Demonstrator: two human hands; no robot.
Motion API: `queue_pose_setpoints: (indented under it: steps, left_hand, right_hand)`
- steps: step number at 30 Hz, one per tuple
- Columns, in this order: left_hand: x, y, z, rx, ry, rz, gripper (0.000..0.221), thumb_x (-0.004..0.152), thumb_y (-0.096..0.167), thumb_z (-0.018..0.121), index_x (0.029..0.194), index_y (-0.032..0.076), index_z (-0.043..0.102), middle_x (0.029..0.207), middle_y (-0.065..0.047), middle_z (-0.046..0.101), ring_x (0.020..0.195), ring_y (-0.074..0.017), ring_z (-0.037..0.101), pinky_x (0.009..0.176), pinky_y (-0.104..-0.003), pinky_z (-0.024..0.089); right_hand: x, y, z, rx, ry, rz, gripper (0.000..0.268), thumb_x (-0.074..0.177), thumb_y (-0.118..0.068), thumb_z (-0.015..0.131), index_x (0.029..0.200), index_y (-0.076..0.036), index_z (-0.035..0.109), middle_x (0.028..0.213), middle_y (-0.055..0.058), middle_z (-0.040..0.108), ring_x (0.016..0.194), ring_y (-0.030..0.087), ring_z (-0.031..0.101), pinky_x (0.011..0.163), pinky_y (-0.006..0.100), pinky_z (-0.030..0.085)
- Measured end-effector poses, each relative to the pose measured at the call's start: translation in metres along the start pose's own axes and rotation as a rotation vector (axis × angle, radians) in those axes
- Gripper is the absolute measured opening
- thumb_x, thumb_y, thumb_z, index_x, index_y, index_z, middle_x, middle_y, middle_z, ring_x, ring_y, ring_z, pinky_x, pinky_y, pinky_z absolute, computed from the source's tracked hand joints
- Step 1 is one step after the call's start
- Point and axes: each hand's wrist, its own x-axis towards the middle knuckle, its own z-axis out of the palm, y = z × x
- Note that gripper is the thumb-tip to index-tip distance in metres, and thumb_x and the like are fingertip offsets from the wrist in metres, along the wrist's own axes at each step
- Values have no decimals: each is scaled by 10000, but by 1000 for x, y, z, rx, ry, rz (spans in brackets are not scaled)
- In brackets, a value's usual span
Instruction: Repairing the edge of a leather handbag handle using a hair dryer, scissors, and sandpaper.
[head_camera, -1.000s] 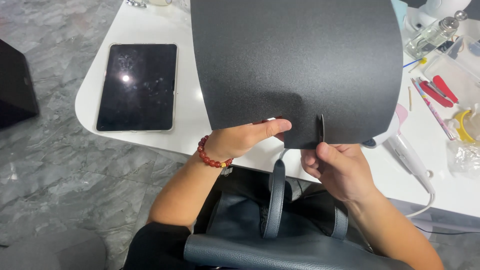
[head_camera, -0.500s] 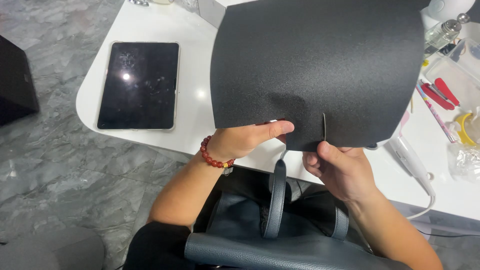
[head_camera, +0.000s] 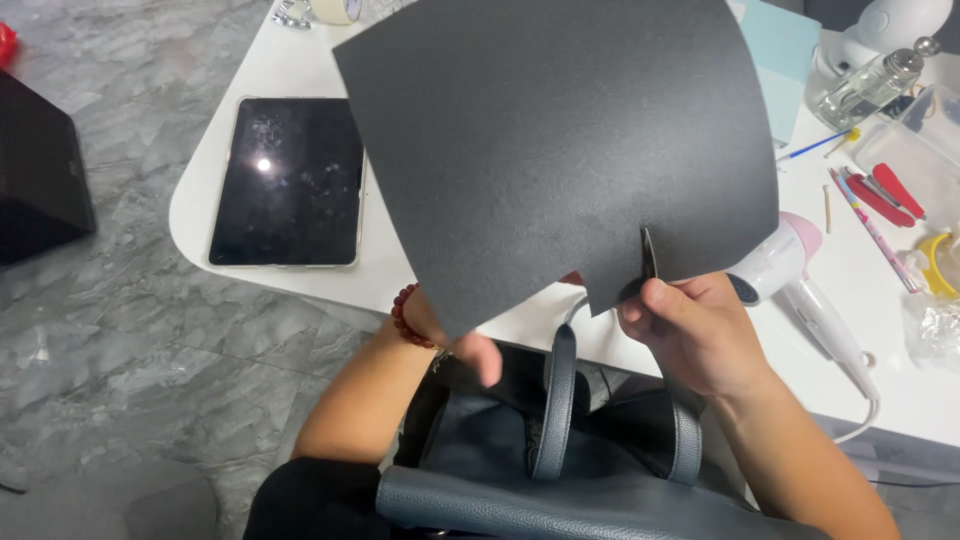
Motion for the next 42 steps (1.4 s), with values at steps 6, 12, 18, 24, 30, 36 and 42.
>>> queue_pose_setpoints:
  steps: [6,12,18,24,30,36,42]
  left_hand:
    - [-29,-2,-32,-320,157,-111,534,1068,314,750,1414,-30,535,1345,-200,591,1259,-334,621,1019,-463,583]
    - [-23,20,-14,-418,359,-215,509,1079,258,709,1427,-56,511,1353,-194,573,1275,-343,583,1070,-480,519]
    - [-11,2,16,-369,505,-25,417,1037,153,650,1409,26,510,1362,-92,587,1278,-240,581,1097,-448,511]
    - [-23,-38,40,-217,455,103,319,1111,191,589,1383,25,557,1314,-66,611,1233,-173,572,1126,-383,467]
    - [-163,-192,-16,-255,455,-36,274,1167,172,510,961,0,569,953,-72,542,896,-168,494,835,-321,428]
    - [-50,-71,41,-345,425,33,298,1163,239,515,1132,-20,660,1135,-83,643,1104,-197,611,1031,-395,475]
    - [-41,-62,43,-390,431,41,327,1128,256,542,1289,-12,636,1352,-118,644,1338,-254,577,1219,-490,429]
  right_hand:
    - [1,-6,-25,-272,136,121,358,905,-250,753,928,107,729,855,168,712,741,189,631,673,322,504]
    - [9,-7,-27,-221,128,25,278,949,-181,715,1025,84,675,903,152,697,781,181,623,710,342,513]
    - [9,-7,25,-19,-29,-58,322,1023,-188,653,1250,35,601,972,92,631,880,197,570,772,335,463]
    - [13,-7,38,-140,8,-106,387,974,-206,651,1287,12,593,1036,45,644,985,160,600,880,318,494]
    - [17,0,29,-129,-22,-65,377,1002,-242,640,1279,13,647,978,43,638,909,130,572,790,276,448]
    - [18,8,21,-124,-49,-48,302,1020,-255,636,1169,8,647,975,31,626,914,116,557,764,259,420]
    - [19,-1,26,-221,-82,-96,271,1005,-253,653,1118,-6,649,1018,22,584,959,128,554,821,275,451]
